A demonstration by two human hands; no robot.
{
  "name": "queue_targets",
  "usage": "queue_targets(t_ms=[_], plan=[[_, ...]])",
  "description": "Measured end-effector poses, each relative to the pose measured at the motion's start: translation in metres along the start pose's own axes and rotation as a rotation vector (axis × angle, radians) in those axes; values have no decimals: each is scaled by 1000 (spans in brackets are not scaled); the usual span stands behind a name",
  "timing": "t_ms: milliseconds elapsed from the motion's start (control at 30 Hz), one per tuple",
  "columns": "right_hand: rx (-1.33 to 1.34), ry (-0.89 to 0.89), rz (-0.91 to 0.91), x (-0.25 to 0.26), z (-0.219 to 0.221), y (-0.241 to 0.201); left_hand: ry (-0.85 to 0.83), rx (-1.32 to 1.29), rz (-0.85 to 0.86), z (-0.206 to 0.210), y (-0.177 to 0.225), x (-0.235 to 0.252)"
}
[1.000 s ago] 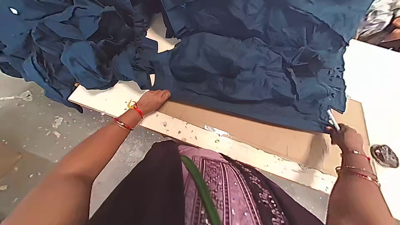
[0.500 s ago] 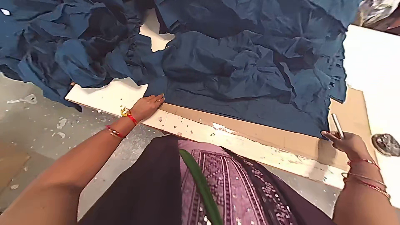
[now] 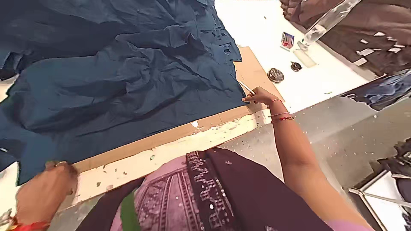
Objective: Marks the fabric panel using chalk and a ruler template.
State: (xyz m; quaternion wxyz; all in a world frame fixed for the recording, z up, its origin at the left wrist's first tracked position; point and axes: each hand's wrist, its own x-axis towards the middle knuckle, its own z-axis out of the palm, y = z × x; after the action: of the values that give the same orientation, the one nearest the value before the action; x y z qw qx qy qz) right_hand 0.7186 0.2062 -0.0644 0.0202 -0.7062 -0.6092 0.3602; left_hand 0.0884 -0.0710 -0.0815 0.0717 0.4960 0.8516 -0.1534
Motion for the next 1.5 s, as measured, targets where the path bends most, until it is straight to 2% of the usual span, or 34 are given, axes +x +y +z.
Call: queue_targets(t_ms=[100,233,333,367,433,500,567,600,667,767,867,1000,1100,1167,1300,1367,1433,1500], plan=[[-41,-55,18,-11,0,2,-47,29,-59,-15,25,4],[-16,7,-21,-15,7,13,-117,57,-109,-33,39,18],[13,100,-181,-14,14,25,-290,44,-124,-76,35,31],[31,153,-252,-17,19,28,-278,15,-68,-90,36,35],[36,262,-403,-27,29,30,-99,-87,204,-113,66,35],[-29,301,-529,-32,36,35,76,-209,640,-124,137,28],[-91,283,-528,-36,40,38,71,-290,1002,-121,220,19],[-113,281,-524,-38,41,39,65,-267,1123,-114,254,14],[-130,283,-510,-43,43,40,20,-130,1243,-105,299,7],[-184,303,-480,-51,44,37,-25,61,1277,-101,325,2],[-250,318,-466,-56,46,28,23,85,1375,-99,327,6],[-121,359,-511,-48,46,29,-74,-102,1376,-107,323,27],[29,361,-489,-34,44,34,-244,-254,1348,-105,320,55],[21,318,-401,-24,39,32,-333,-221,1359,-105,320,65],[-94,107,-222,-10,22,17,-369,34,1287,-116,323,56],[-111,16,-199,-2,7,16,-379,124,1245,-120,329,52],[-62,113,-206,7,-11,23,-391,176,1221,-123,334,50],[12,398,-59,18,-36,34,-408,213,1201,-126,338,48]])
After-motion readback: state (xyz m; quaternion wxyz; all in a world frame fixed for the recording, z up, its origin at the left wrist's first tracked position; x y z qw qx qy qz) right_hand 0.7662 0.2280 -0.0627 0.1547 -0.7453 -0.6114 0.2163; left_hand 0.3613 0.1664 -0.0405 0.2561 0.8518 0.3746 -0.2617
